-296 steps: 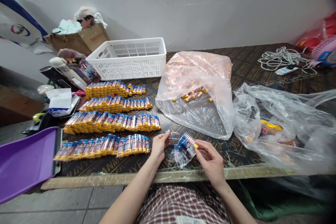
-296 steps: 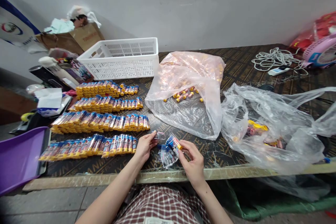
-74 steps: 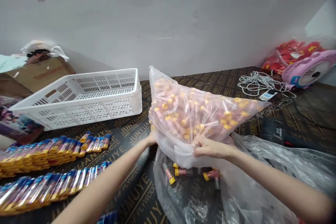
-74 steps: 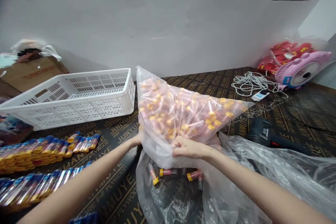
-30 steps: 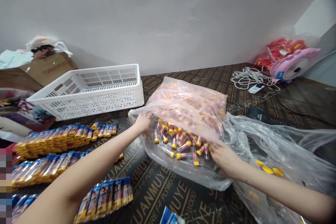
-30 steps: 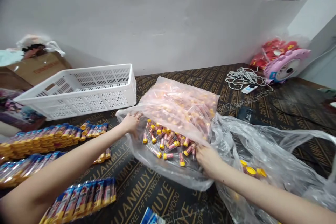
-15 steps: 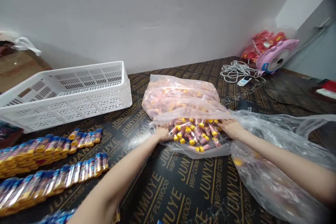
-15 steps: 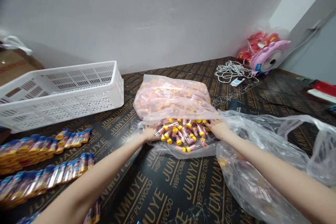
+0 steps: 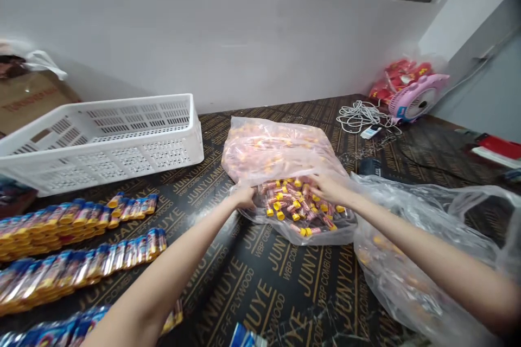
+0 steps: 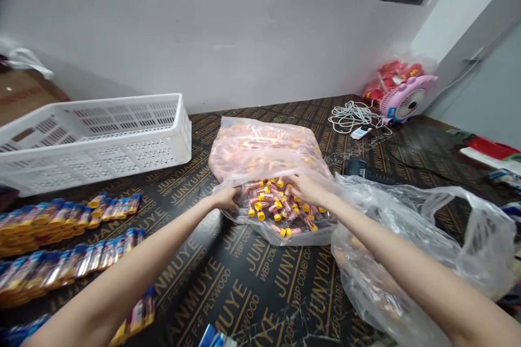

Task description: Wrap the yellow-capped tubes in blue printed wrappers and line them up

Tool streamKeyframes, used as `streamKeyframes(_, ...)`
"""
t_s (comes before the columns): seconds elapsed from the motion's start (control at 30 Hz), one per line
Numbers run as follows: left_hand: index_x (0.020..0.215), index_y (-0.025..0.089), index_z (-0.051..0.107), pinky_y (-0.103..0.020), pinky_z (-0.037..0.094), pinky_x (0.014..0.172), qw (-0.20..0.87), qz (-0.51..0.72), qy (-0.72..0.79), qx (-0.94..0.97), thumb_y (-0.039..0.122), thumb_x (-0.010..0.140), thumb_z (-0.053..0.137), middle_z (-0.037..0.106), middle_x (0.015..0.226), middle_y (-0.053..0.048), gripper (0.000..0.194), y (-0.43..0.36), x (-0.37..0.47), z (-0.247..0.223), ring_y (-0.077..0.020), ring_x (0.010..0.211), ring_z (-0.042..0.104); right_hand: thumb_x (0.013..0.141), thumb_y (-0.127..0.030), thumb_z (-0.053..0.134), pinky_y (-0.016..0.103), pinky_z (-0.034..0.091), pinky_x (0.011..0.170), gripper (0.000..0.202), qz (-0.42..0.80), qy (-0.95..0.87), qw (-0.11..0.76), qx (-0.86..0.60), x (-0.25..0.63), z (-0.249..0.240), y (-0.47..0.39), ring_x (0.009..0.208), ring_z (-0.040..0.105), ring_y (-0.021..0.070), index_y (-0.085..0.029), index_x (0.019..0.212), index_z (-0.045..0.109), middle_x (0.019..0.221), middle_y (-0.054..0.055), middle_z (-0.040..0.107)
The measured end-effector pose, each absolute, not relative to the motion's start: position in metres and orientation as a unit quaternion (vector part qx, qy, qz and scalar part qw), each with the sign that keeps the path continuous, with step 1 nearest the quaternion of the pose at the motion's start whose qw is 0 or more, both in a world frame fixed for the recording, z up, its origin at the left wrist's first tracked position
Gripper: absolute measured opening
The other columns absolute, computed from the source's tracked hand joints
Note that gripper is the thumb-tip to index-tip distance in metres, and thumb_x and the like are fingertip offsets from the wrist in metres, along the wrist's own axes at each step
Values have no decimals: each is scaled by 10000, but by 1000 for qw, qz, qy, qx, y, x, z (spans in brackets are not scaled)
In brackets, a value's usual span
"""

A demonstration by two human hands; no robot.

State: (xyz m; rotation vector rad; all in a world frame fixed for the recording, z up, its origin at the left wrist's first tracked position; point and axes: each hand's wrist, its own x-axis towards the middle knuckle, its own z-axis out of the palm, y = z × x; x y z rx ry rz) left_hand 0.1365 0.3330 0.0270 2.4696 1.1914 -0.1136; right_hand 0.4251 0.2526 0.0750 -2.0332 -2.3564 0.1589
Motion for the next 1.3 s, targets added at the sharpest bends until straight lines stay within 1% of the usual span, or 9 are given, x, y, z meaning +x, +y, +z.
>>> streamKeyframes(0.13,1012,152,669,-323,455,869,179,-75,435,879,208,723,578,666,1080,-123,309,308,119,64,-270,1021,601,800,-494,551,362,391,881,514,38,-733,26,-679,363,79,291,1033,541,290,-152,1182,514,1160,161,584)
streamKeyframes(0.33,985,130,682,-390,482,807,164,-81,488,854,275,813,502,678,1024,-181,289,179,98,88,-312,961,633,705,-673,561,578,318,890,862,2,-671,36,-741,299,60,272,1139,434,440,-45,1278,419,1234,300,462)
streamKeyframes(0.5,1018,169,680,-313,457,867,232,25,564,792,261,856,452,692,1039,-114,294,69,48,58,-228,992,627,715,-594,591,608,293,889,615,9,-674,26,-738,290,47,224,1169,394,437,-153,1143,585,1257,218,462)
streamKeyframes(0.63,1021,129,672,-298,440,876,295,152,627,705,224,846,467,689,1038,-108,286,12,8,25,-207,960,623,820,-534,473,591,272,919,524,-9,-675,24,-737,288,38,183,1198,361,413,-179,1195,565,1288,200,437)
streamKeyframes(0.8,1064,120,633,-304,429,839,280,201,657,670,283,853,481,657,982,-113,307,-21,-6,4,-208,920,601,854,-456,482,537,279,952,454,-93,-733,67,-670,292,18,119,1295,239,389,-217,1237,539,1381,166,376)
streamKeyframes(0.9,1083,155,610,-289,414,800,261,190,661,677,350,808,564,622,971,-92,340,-19,-6,2,-207,908,583,874,-410,483,516,229,1003,415,-136,-765,107,-620,302,-2,85,1313,250,339,-213,1234,546,1393,154,381)
streamKeyframes(1.03,836,188,632,-254,367,680,261,137,671,681,335,684,703,599,878,-47,222,-7,-5,1,-183,801,568,831,-458,545,520,220,1005,420,-119,-781,133,-599,311,-20,52,1305,299,314,-244,1190,578,1396,139,390)
streamKeyframes(1.17,633,181,571,-238,302,604,296,141,667,669,239,637,717,586,705,-6,156,-2,-6,1,-154,688,529,762,-495,610,511,284,962,446,-85,-767,166,-614,309,-18,31,1263,365,329,-217,1112,617,1345,159,436)
streamKeyframes(1.3,584,176,515,-226,297,577,337,231,654,636,140,618,661,535,582,32,155,-7,-6,1,-119,593,485,829,-387,552,392,386,881,248,4,-778,214,-590,298,-10,24,1126,490,270,-209,965,660,1065,104,601)
